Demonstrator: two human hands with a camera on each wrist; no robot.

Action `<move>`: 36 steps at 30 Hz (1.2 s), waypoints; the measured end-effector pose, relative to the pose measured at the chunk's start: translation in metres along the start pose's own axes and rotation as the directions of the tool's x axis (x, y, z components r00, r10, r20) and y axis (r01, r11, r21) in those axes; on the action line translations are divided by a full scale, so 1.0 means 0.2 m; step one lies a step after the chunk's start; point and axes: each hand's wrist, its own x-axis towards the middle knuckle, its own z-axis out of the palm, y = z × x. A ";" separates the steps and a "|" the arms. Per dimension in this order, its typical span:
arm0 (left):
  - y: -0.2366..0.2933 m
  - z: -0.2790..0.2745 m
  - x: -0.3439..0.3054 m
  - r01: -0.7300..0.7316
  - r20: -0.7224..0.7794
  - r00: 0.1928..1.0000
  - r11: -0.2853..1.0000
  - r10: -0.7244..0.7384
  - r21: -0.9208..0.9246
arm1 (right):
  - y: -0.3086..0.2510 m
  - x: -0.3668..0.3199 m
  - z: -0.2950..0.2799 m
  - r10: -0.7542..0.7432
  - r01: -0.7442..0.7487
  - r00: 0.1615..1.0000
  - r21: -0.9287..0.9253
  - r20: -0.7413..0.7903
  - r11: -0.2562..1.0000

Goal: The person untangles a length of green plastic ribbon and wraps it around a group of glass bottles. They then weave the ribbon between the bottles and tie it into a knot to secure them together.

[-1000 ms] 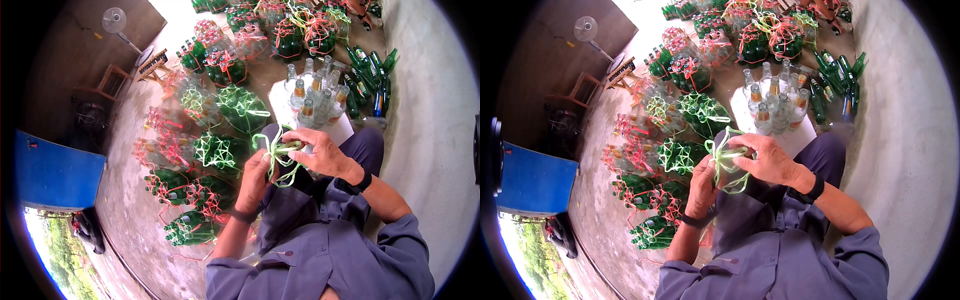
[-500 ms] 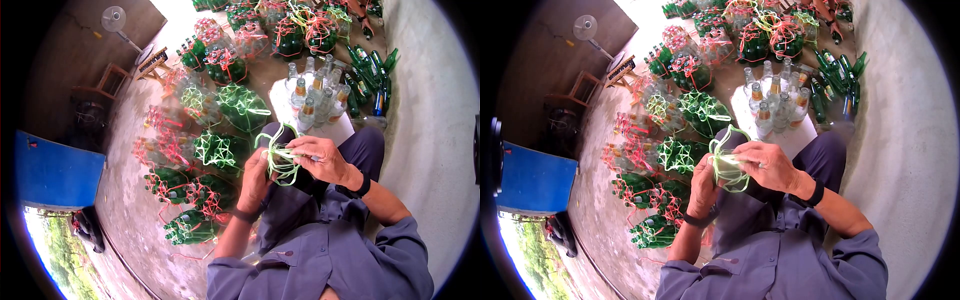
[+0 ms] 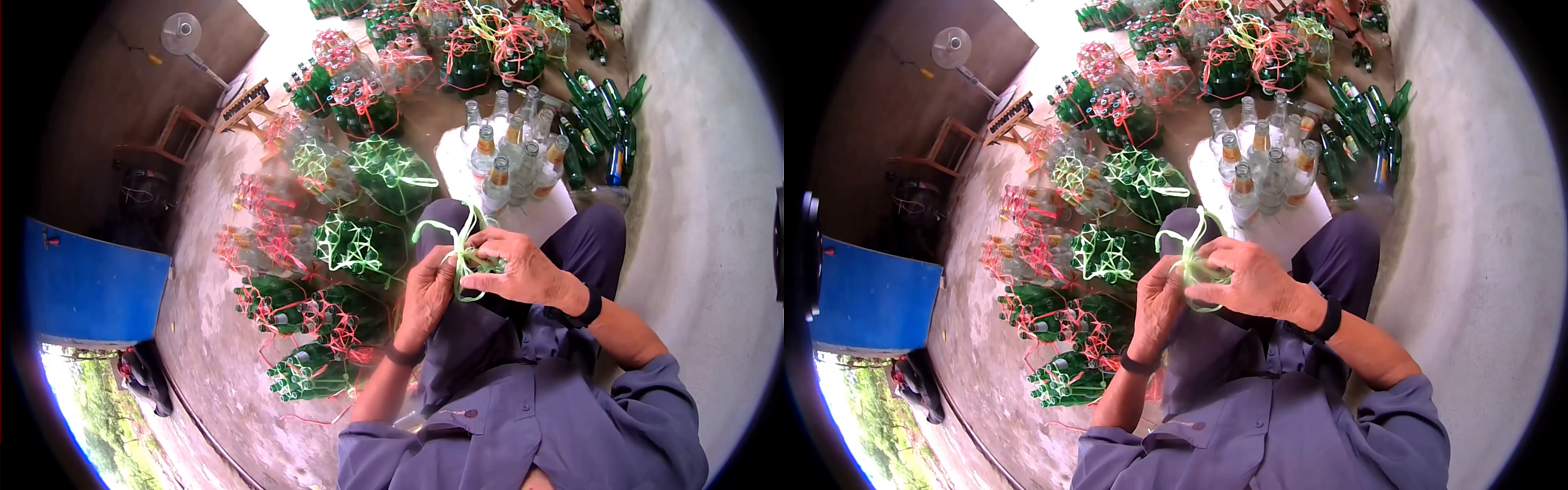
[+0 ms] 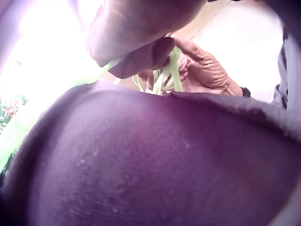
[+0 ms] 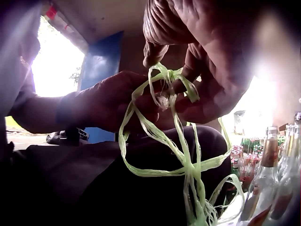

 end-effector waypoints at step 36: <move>-0.02 -0.02 -0.04 0.157 0.027 0.987 0.987 -0.157 0.021 | 0.03 -0.05 0.06 0.225 -0.220 0.967 0.049 -0.120 0.974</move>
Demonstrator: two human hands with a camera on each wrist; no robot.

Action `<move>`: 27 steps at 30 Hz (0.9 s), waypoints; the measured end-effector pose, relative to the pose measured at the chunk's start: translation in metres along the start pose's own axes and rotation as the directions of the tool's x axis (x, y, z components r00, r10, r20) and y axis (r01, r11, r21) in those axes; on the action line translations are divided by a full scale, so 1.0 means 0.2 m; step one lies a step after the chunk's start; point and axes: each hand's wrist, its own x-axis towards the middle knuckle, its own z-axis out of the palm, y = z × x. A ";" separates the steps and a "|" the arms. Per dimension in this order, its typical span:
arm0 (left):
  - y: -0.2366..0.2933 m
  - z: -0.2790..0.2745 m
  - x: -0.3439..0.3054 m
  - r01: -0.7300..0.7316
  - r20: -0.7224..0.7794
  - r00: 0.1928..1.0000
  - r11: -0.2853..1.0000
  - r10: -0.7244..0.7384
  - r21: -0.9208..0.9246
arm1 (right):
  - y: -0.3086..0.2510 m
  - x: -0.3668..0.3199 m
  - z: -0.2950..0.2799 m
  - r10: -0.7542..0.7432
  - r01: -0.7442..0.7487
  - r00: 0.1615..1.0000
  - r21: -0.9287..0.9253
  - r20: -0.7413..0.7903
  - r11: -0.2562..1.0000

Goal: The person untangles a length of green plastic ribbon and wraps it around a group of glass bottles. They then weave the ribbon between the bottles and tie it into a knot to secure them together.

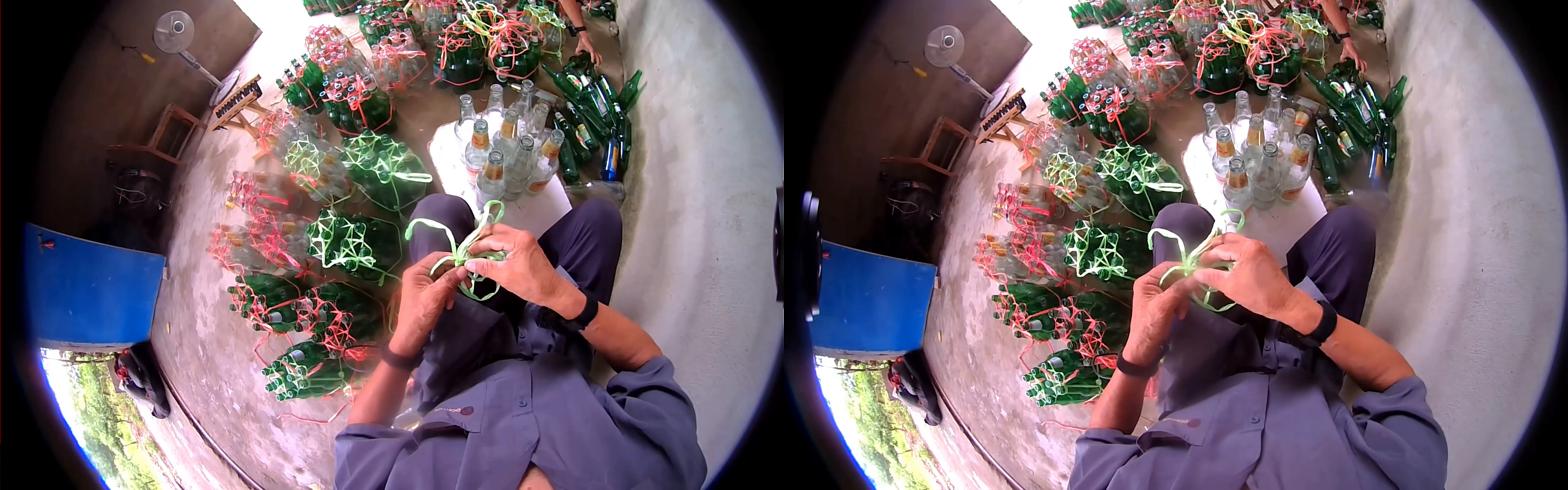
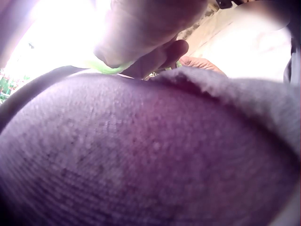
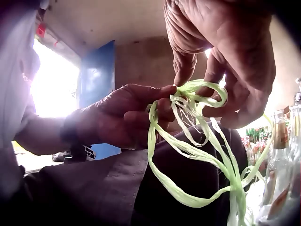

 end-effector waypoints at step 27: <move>0.00 0.02 0.00 0.057 -0.044 0.997 0.995 -0.061 -0.076 | 0.03 -0.04 0.08 0.359 -0.316 0.932 0.569 0.039 0.759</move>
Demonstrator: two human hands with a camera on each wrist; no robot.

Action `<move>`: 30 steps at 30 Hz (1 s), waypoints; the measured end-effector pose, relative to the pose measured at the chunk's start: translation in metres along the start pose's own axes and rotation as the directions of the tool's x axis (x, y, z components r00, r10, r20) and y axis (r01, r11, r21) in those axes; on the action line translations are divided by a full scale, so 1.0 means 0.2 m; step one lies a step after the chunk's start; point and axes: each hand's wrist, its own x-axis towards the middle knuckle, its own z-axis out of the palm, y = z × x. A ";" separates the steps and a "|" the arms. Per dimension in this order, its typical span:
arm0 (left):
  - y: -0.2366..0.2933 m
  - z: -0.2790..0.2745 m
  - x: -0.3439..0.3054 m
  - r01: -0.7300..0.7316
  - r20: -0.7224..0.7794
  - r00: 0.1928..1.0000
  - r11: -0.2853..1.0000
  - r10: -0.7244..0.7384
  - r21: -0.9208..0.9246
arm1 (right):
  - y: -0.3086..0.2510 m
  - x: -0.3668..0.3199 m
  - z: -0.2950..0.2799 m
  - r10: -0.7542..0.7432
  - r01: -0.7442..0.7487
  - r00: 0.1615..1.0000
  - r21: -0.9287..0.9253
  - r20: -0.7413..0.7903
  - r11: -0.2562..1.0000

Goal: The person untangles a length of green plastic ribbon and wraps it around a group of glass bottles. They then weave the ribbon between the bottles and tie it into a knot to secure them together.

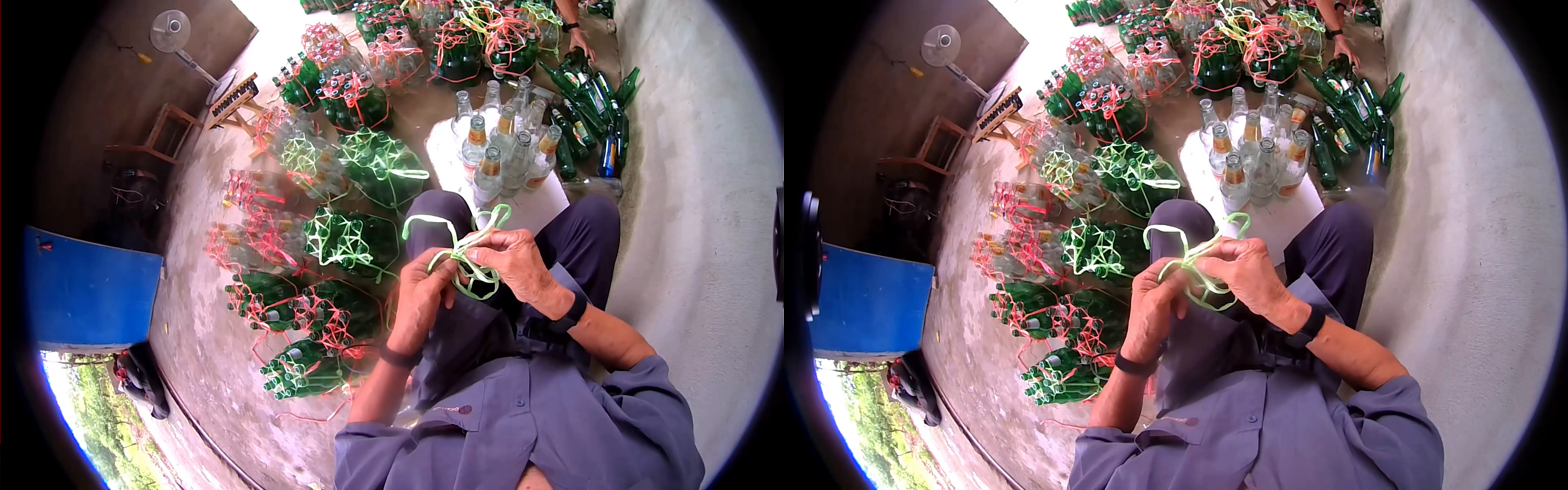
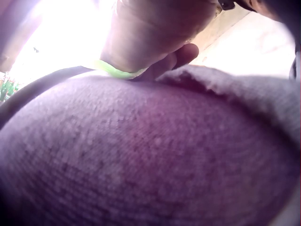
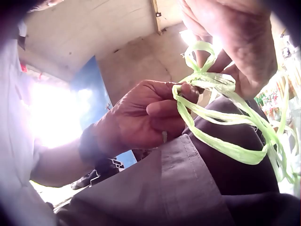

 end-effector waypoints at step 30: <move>-0.02 0.01 0.01 -0.046 -0.080 0.996 0.995 0.038 -0.091 | 0.10 -0.04 0.00 -0.009 0.012 0.999 0.084 -0.034 0.996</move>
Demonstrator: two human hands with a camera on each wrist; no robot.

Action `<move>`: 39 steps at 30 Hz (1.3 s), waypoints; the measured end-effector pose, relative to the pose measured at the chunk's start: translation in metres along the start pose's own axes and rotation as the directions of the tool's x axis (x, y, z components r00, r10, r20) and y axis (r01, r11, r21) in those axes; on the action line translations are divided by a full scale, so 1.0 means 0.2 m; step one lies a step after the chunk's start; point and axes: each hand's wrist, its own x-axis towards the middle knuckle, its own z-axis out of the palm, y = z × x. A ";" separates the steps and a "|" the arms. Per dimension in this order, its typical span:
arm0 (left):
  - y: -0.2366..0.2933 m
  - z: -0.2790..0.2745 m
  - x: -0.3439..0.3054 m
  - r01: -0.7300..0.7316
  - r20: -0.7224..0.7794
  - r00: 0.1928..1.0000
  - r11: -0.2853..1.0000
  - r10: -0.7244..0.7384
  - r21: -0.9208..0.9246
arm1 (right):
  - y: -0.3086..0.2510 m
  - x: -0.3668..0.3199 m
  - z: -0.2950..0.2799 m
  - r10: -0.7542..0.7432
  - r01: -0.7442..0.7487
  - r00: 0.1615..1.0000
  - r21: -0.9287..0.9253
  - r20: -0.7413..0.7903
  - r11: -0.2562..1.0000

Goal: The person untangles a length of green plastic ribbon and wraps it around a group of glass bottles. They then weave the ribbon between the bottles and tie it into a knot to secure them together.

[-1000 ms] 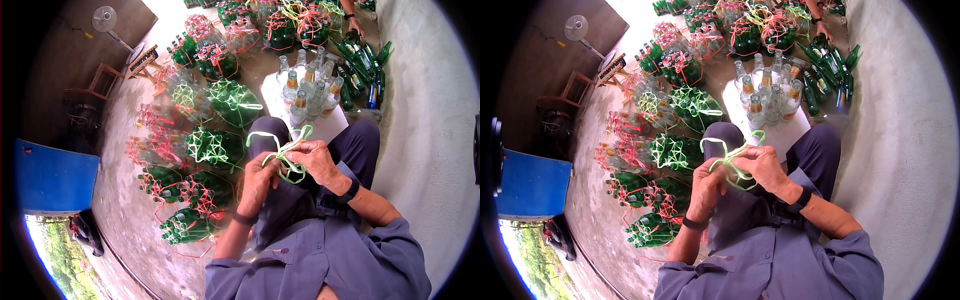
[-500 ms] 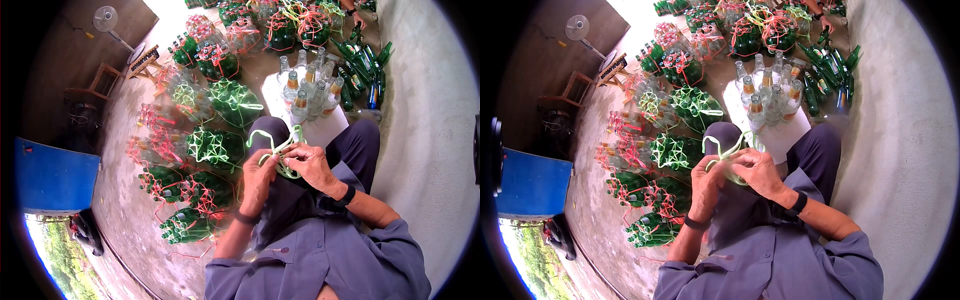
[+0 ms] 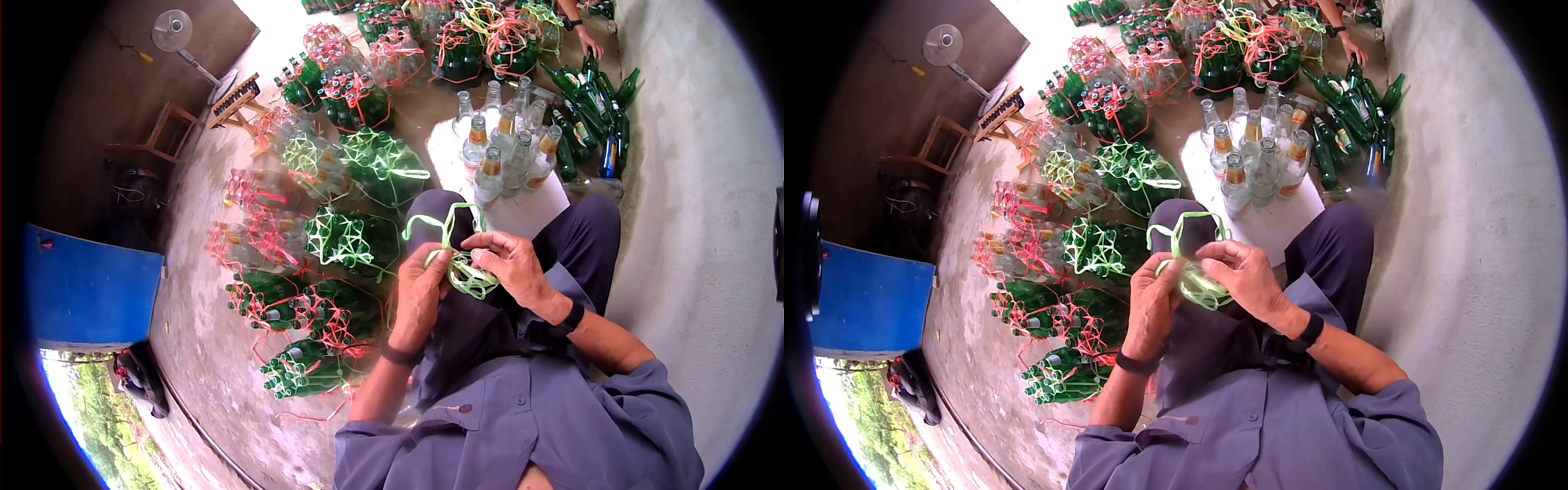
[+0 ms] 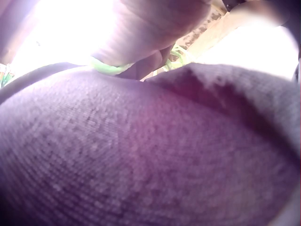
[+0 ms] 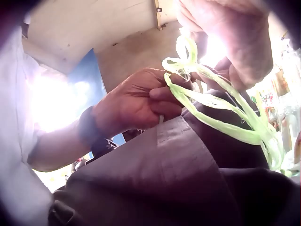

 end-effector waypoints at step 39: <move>0.00 -0.03 0.01 -0.010 0.017 1.000 1.000 0.010 -0.003 | -0.14 0.10 -0.22 -0.121 0.024 0.971 -0.422 -0.204 0.906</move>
